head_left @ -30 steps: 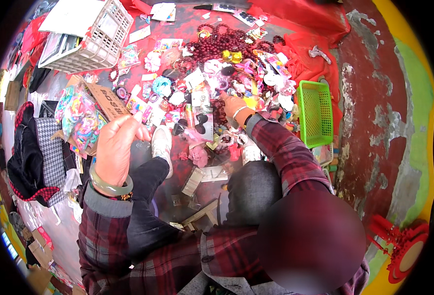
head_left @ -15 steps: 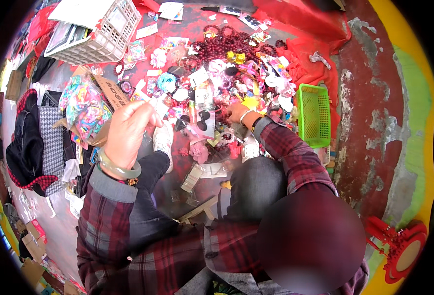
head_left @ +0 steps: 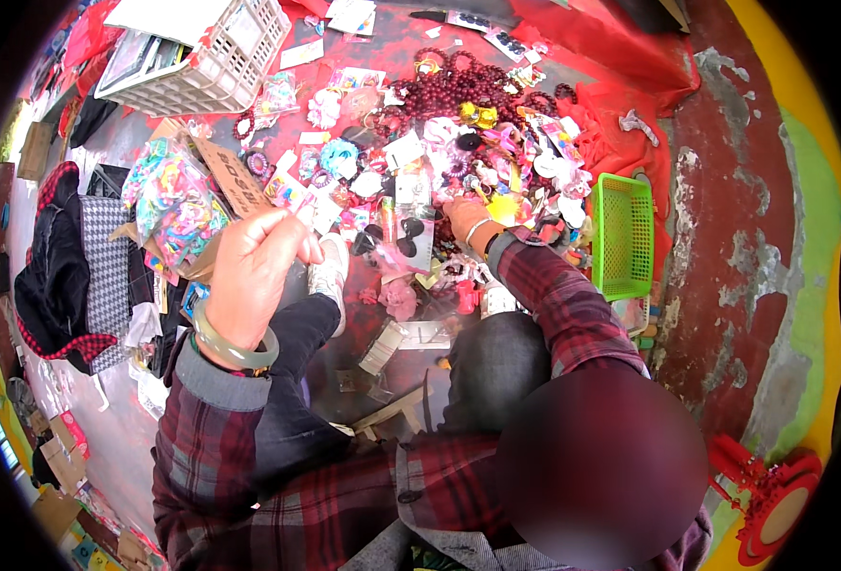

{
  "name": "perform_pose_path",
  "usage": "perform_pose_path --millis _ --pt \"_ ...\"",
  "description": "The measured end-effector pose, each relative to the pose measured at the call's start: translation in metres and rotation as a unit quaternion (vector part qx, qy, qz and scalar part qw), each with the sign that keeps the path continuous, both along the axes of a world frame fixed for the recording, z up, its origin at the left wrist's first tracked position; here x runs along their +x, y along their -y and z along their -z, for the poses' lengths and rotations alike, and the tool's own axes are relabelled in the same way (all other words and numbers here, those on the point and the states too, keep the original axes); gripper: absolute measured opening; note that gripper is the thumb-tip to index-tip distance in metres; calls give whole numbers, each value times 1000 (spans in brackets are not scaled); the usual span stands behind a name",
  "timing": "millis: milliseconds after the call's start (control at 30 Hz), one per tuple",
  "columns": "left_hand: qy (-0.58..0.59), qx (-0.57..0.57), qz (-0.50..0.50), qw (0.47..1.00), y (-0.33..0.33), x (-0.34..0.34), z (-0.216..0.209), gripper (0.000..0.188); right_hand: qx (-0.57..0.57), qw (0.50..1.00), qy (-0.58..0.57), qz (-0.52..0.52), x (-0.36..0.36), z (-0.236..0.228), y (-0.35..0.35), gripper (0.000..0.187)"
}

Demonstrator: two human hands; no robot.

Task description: The person sits on the floor and sorts through various small items, including hair accessories and beaded bracelets. They pick up items, wipe some with a cloth, and place them into baskets or plastic bags.

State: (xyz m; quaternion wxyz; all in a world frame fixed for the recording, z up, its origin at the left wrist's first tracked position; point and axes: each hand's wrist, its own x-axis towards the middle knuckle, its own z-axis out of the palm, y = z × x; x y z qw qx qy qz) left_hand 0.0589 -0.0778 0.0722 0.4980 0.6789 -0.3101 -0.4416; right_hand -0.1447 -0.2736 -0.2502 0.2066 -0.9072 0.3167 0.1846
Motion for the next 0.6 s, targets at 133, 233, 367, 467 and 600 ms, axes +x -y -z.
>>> perform_pose_path --millis 133,233,367,467,600 --pt "-6 -4 -5 1000 -1 1 -2 31 51 991 -30 119 7 -7 -7 35" --pt "-16 -10 -8 1000 0 0 -3 31 56 990 -20 129 4 9 -5 34" --pt "-17 -9 -14 1000 -2 1 -2 31 71 987 4 144 5 -9 -10 37" --pt "-22 -20 -10 1000 -1 1 0 30 35 992 -38 111 4 5 -12 41" --pt "-19 -9 -9 1000 2 -1 -1 31 7 991 -77 112 3 32 -18 43"
